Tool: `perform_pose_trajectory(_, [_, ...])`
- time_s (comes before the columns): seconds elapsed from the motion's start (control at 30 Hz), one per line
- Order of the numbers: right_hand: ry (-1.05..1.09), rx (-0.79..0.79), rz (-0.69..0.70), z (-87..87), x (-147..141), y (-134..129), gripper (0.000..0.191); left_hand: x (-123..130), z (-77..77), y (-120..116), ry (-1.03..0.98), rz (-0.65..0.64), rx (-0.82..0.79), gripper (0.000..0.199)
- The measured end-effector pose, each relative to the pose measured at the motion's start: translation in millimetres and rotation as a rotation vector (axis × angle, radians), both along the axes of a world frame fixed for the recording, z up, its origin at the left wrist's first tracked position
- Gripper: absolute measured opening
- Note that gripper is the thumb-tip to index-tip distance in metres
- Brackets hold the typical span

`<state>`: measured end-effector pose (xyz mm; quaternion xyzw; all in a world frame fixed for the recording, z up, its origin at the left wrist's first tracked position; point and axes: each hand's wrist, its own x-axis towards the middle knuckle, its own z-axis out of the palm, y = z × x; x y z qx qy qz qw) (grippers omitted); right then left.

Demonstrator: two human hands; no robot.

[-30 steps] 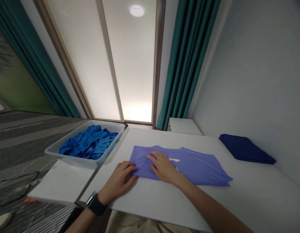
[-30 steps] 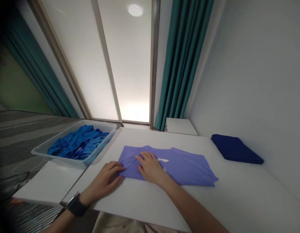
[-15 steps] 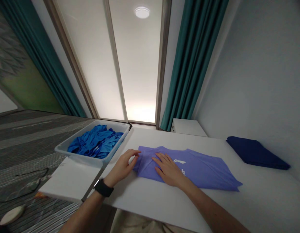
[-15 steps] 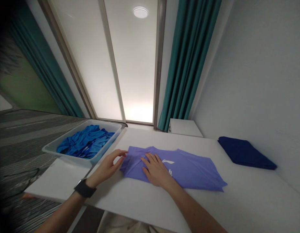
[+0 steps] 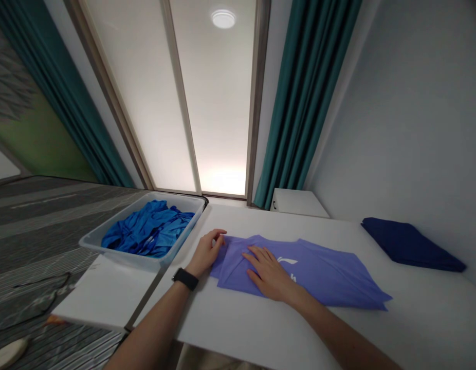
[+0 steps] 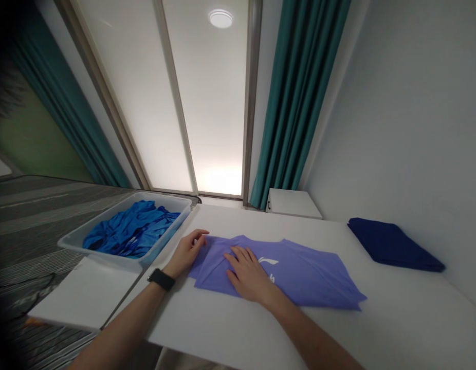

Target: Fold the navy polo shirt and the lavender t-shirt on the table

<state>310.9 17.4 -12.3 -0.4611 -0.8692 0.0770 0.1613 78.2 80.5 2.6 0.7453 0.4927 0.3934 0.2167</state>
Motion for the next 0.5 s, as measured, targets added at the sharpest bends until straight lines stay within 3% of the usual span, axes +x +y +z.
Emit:
perform_pose_trajectory(0.2, [0.063,0.064,0.043,16.9,-5,41,0.036,0,4.7,-2,-0.065,-0.015,-0.068,0.028])
perform_pose_trajectory(0.37, [-0.031,-0.022,0.022,24.9,-15,83,0.024,0,2.5,-2,-0.070,-0.013,-0.123,0.029])
perform_pose_trajectory(0.5, [-0.026,-0.070,0.055,25.4,-20,95,0.012,-1,1.1,-2,-0.060,-0.015,-0.173,0.030])
